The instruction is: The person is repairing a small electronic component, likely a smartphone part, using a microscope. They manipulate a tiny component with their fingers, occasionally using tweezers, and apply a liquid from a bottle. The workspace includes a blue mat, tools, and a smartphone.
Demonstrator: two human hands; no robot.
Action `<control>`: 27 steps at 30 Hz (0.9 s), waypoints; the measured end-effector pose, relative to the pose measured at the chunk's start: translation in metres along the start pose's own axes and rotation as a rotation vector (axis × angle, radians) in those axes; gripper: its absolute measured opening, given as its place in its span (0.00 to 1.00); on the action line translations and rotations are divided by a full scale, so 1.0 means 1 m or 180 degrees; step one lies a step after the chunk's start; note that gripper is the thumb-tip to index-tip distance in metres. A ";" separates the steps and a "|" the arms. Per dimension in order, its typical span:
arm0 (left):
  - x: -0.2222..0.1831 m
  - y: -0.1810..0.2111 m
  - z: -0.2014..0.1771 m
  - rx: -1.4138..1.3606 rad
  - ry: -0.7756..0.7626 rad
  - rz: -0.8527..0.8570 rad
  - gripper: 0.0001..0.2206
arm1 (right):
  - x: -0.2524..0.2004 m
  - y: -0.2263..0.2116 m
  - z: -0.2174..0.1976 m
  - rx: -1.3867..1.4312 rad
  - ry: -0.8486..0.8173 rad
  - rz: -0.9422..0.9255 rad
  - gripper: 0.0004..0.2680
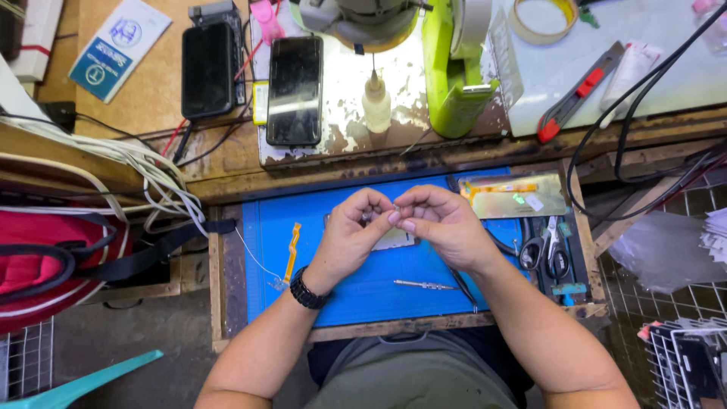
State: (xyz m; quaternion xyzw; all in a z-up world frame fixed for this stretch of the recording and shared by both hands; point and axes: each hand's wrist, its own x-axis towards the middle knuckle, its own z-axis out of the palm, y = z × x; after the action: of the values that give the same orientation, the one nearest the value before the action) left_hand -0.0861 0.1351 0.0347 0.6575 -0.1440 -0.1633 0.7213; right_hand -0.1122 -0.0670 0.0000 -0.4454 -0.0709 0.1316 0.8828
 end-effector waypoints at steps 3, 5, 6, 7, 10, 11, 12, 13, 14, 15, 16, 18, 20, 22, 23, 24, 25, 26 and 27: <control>-0.001 0.002 0.000 0.0805 0.0153 0.0021 0.05 | 0.000 -0.002 0.000 -0.0277 0.0095 0.0026 0.11; -0.001 0.001 0.003 0.0654 0.0096 0.0152 0.05 | 0.000 -0.001 0.003 -0.0486 0.0084 -0.0203 0.10; -0.003 -0.001 0.004 0.0573 0.0078 0.0196 0.05 | -0.001 0.000 0.005 -0.0582 0.0079 -0.0295 0.10; -0.002 -0.003 0.004 0.0516 0.0050 0.0191 0.05 | 0.000 -0.002 0.003 -0.0679 0.0037 -0.0264 0.09; -0.006 -0.010 0.002 0.0358 -0.0040 0.0125 0.06 | -0.006 -0.007 0.000 -0.0907 -0.0087 -0.0200 0.09; -0.008 -0.010 0.002 0.0318 -0.0081 0.0130 0.06 | -0.009 -0.008 0.002 -0.0980 -0.0146 -0.0244 0.09; -0.004 -0.009 0.000 0.0294 -0.0133 0.0192 0.06 | -0.007 -0.011 0.001 -0.1079 -0.0224 -0.0337 0.09; -0.003 -0.007 -0.001 0.0253 -0.0175 0.0135 0.06 | -0.006 -0.012 0.003 -0.0974 -0.0146 -0.0200 0.09; -0.003 -0.005 -0.001 0.0212 -0.0226 0.0072 0.06 | -0.008 -0.011 0.006 -0.0867 -0.0057 -0.0065 0.10; -0.002 -0.004 -0.001 0.0172 -0.0278 0.0009 0.06 | -0.008 -0.012 0.007 -0.0758 0.0031 0.0070 0.10; -0.002 -0.005 -0.002 0.0126 -0.0317 -0.0005 0.07 | -0.009 -0.012 0.007 -0.0676 -0.0045 0.0098 0.10; -0.001 -0.007 -0.003 0.0033 -0.0392 -0.0039 0.07 | -0.009 -0.014 0.007 -0.0509 -0.0196 0.0161 0.10; -0.002 -0.008 -0.006 0.0094 -0.0478 0.0040 0.07 | -0.011 -0.016 0.009 -0.0523 -0.0234 0.0135 0.10; -0.003 -0.010 -0.006 0.0024 -0.0544 0.0033 0.07 | -0.011 -0.016 0.010 -0.0431 -0.0252 0.0135 0.10; -0.003 -0.012 -0.007 -0.0079 -0.0569 -0.0019 0.07 | -0.012 -0.016 0.009 -0.0328 -0.0243 0.0150 0.10; -0.004 -0.013 -0.008 -0.0175 -0.0597 -0.0057 0.07 | -0.012 -0.015 0.009 -0.0231 -0.0239 0.0151 0.11; -0.009 -0.012 -0.007 -0.0224 -0.0620 -0.0085 0.07 | -0.016 -0.013 0.010 -0.0209 -0.0256 0.0235 0.11; -0.007 -0.010 -0.008 -0.0248 -0.0680 -0.0057 0.07 | -0.014 -0.014 0.010 -0.0217 -0.0281 0.0254 0.12; -0.005 -0.008 -0.008 -0.0270 -0.0740 -0.0029 0.07 | -0.013 -0.015 0.009 -0.0226 -0.0307 0.0273 0.12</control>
State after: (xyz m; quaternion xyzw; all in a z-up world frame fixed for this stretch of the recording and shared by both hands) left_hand -0.0873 0.1441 0.0259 0.6037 -0.2166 -0.2476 0.7262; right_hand -0.1248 -0.0720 0.0173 -0.4722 -0.0987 0.1880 0.8556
